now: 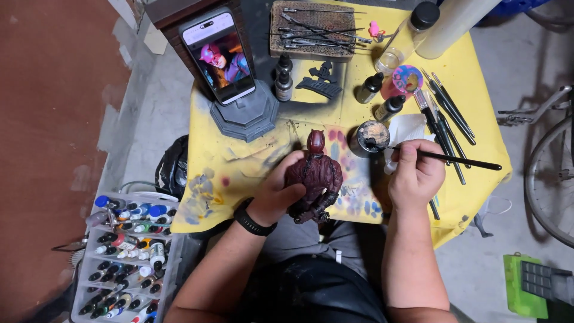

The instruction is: Painting a red miniature figure using a fine-tipped brush while referencing an image on a smartphone.

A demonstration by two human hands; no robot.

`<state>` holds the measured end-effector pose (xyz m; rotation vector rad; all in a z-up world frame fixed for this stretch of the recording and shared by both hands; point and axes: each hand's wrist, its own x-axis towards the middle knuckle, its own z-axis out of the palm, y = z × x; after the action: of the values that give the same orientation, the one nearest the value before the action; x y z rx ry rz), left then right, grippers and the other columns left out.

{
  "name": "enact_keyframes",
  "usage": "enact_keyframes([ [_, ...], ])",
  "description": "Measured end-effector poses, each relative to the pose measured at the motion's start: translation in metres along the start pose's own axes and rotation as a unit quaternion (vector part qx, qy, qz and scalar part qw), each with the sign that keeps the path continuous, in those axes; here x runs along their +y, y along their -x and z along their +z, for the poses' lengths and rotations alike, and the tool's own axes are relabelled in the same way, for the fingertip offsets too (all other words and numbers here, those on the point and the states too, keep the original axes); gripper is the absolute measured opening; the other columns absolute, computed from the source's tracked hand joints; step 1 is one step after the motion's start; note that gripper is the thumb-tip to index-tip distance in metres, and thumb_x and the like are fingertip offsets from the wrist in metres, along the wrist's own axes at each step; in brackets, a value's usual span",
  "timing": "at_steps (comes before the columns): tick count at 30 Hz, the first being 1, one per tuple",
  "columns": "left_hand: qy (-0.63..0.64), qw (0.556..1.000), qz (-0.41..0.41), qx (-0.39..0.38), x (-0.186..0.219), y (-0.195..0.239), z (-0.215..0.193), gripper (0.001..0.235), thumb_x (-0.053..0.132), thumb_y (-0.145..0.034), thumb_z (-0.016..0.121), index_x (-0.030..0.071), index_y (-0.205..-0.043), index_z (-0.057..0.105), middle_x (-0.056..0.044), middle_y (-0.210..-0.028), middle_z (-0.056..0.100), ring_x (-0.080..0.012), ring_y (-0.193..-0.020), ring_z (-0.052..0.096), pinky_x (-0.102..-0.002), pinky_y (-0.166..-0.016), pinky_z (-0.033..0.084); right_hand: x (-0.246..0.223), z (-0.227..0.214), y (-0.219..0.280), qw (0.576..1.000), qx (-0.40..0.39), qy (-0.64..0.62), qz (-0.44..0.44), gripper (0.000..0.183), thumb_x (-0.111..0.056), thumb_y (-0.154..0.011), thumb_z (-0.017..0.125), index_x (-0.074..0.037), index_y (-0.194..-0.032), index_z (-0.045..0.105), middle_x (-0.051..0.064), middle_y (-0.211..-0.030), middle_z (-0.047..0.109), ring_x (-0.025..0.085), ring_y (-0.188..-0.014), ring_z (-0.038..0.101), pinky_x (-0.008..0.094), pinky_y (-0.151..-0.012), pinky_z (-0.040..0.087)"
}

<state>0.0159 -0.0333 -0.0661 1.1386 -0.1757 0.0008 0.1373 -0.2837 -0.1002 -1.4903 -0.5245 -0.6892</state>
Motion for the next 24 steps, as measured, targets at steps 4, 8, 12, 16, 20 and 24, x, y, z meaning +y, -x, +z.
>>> enact_keyframes([
  [4, 0.056, 0.998, 0.002, 0.020, -0.001, 0.001, 0.006, 0.091, 0.034, -0.087, 0.080, -0.001, -0.155, 0.031, -0.030, -0.141, 0.054, -0.0317, -0.133, 0.051, -0.049, -0.114, 0.039, -0.016, 0.010, 0.000, 1.000, -0.008, -0.004, -0.003, 0.016, 0.005, -0.112, 0.061, 0.008, -0.096, 0.061, 0.014, -0.065, 0.058, 0.019, -0.060, 0.053, 0.033, -0.067, 0.049],
  [8, 0.073, 0.997, 0.013, 0.018, 0.003, 0.002, 0.011, 0.092, 0.034, -0.086, 0.081, -0.002, -0.155, 0.030, -0.030, -0.141, 0.054, -0.0319, -0.133, 0.051, -0.049, -0.114, 0.039, -0.015, 0.011, 0.001, 1.000, -0.008, -0.002, -0.008, 0.015, 0.006, -0.111, 0.062, 0.009, -0.096, 0.061, 0.015, -0.065, 0.058, 0.020, -0.060, 0.054, 0.034, -0.067, 0.049],
  [12, 0.069, 0.997, 0.023, 0.019, 0.002, 0.001, 0.008, 0.092, 0.035, -0.086, 0.081, -0.003, -0.154, 0.031, -0.030, -0.141, 0.055, -0.0305, -0.133, 0.051, -0.049, -0.114, 0.038, -0.009, 0.007, 0.001, 1.000, -0.012, 0.001, -0.011, 0.015, 0.007, -0.111, 0.062, 0.009, -0.096, 0.061, 0.014, -0.064, 0.058, 0.019, -0.060, 0.053, 0.034, -0.066, 0.049],
  [16, 0.074, 0.997, 0.013, 0.013, 0.003, 0.005, 0.007, 0.095, 0.036, -0.088, 0.079, -0.003, -0.155, 0.026, -0.031, -0.144, 0.051, -0.0321, -0.135, 0.049, -0.050, -0.115, 0.036, -0.008, 0.003, 0.000, 0.999, 0.000, -0.032, -0.034, 0.016, 0.004, -0.112, 0.059, 0.010, -0.097, 0.059, 0.019, -0.067, 0.058, 0.021, -0.059, 0.052, 0.033, -0.060, 0.048],
  [20, 0.108, 0.994, 0.019, 0.022, -0.005, 0.005, 0.006, 0.100, 0.037, -0.087, 0.080, -0.005, -0.157, 0.022, -0.034, -0.143, 0.049, -0.0349, -0.135, 0.048, -0.051, -0.114, 0.036, -0.032, 0.016, 0.008, 0.990, 0.009, -0.143, -0.011, 0.015, -0.004, -0.109, 0.059, 0.011, -0.108, 0.056, 0.026, -0.082, 0.061, 0.028, -0.070, 0.062, 0.038, -0.062, 0.056],
  [24, 0.096, 0.995, 0.017, 0.022, 0.001, 0.006, 0.006, 0.102, 0.040, -0.086, 0.081, -0.005, -0.157, 0.022, -0.035, -0.146, 0.047, -0.0350, -0.137, 0.046, -0.051, -0.115, 0.036, -0.073, 0.049, 0.012, 0.979, -0.004, -0.201, -0.026, 0.013, -0.003, -0.102, 0.063, 0.008, -0.103, 0.055, 0.027, -0.081, 0.061, 0.035, -0.075, 0.063, 0.043, -0.067, 0.057],
])
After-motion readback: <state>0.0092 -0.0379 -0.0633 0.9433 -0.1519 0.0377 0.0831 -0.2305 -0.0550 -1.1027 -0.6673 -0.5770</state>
